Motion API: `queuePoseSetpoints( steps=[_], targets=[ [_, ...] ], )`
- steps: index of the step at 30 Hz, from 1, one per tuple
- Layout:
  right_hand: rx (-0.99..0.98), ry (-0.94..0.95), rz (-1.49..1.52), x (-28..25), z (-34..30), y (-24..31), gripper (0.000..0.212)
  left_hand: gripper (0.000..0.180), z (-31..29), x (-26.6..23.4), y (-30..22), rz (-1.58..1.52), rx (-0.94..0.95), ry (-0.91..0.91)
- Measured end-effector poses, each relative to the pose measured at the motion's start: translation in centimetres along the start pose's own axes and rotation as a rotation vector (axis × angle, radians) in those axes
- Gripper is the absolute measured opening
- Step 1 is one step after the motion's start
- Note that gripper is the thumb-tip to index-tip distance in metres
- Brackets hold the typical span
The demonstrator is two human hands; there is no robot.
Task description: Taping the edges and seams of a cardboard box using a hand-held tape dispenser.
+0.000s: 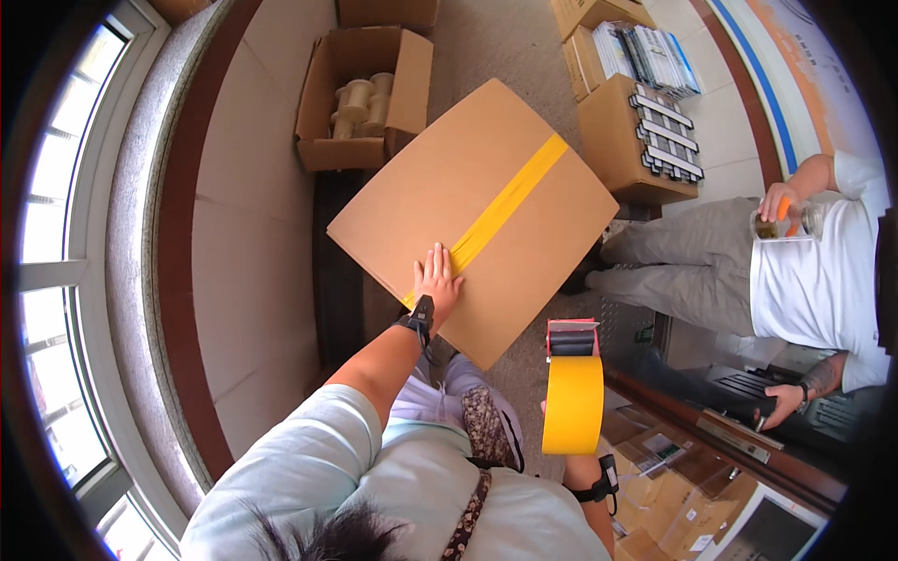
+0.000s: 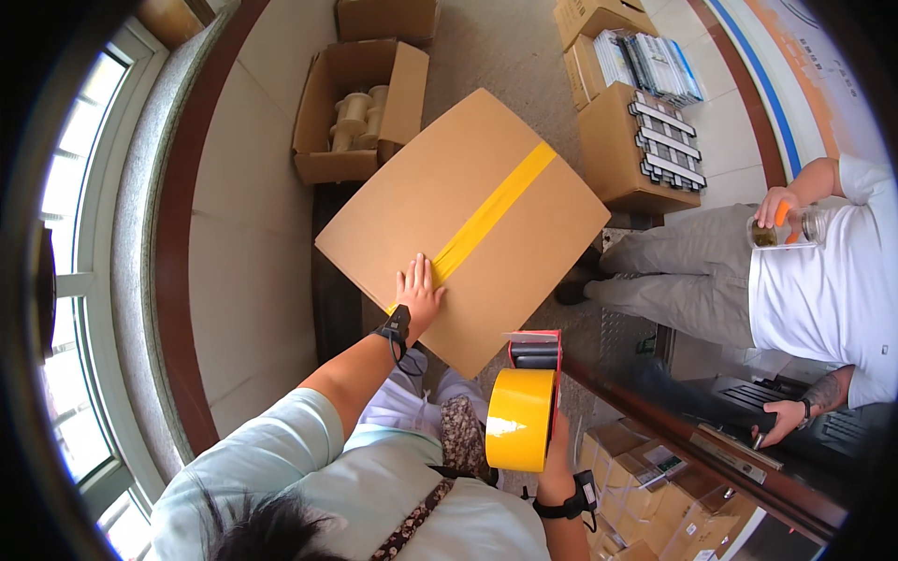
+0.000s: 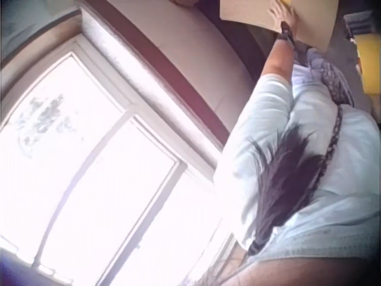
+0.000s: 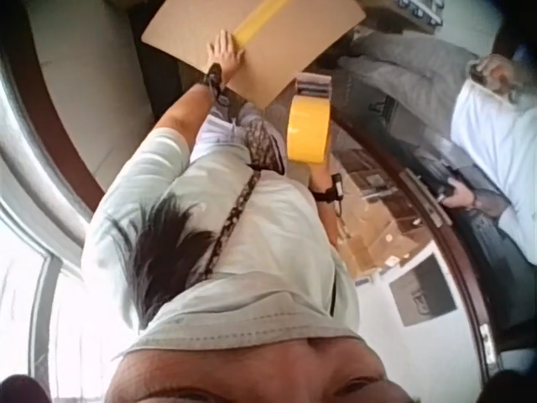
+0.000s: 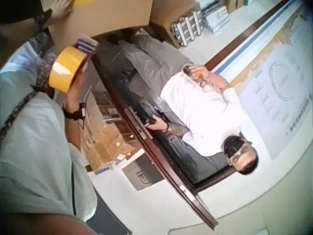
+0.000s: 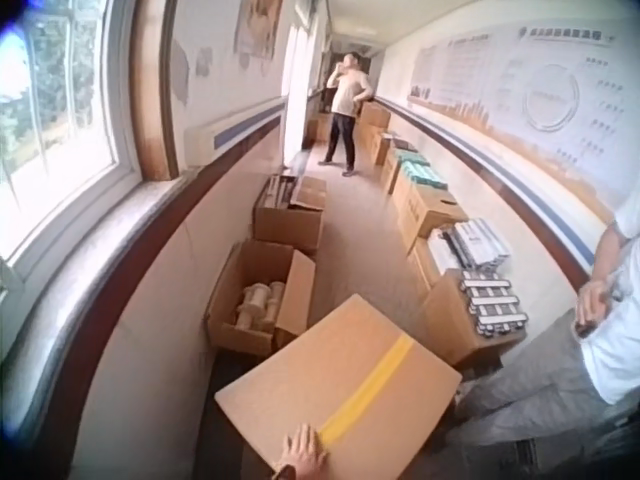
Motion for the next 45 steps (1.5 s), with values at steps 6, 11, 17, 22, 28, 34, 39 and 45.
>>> queuePoseSetpoints(
  steps=[6, 11, 17, 22, 28, 34, 39, 45],
  targets=[
    [0.061, -0.015, 0.122, 0.4, 1.4, -0.5, 0.022, 0.039, 1.5, -0.9, -0.8, -0.201, -0.241, 0.040],
    [0.038, -0.007, -0.091, 1.2, 2.4, -0.8, 0.022, 0.027, 3.5, -1.1, -0.2, -0.237, -0.329, 0.064],
    [0.018, 0.007, -0.268, 2.2, 3.6, -0.8, 0.022, 0.021, 5.0, -0.1, 0.4, -0.199, -0.490, 0.205],
    [-0.075, -0.007, -0.529, 2.5, 4.9, -1.3, 0.022, 0.016, 4.9, 0.9, -0.1, -0.196, -0.471, 0.175],
    [-0.166, -0.045, -0.911, 0.9, 9.8, -5.1, 0.042, 0.011, 3.8, 1.1, 1.1, -0.433, -0.259, 0.026],
    [-0.143, -0.114, -0.673, 1.8, 12.9, -6.4, 0.027, 0.025, 5.9, -1.9, 0.1, -0.417, -0.287, 0.074],
    [0.084, -0.114, -0.500, 3.3, 14.6, -7.6, 0.014, 0.026, 8.5, -2.0, -0.6, -0.308, -0.286, 0.277],
    [0.004, -0.113, -0.404, 5.0, 16.4, -9.2, 0.010, 0.017, 9.7, -0.7, -0.6, -0.206, -0.088, 0.144]
  ],
)
Point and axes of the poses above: each hand's wrist, its own z-axis towards the middle knuckle, its own x-axis out of the palm, y = z × x, the point moved 3 cm from there along z, towards the middle knuckle, and after that the axes turned 6 degrees about -z, right-handed, at the moved point
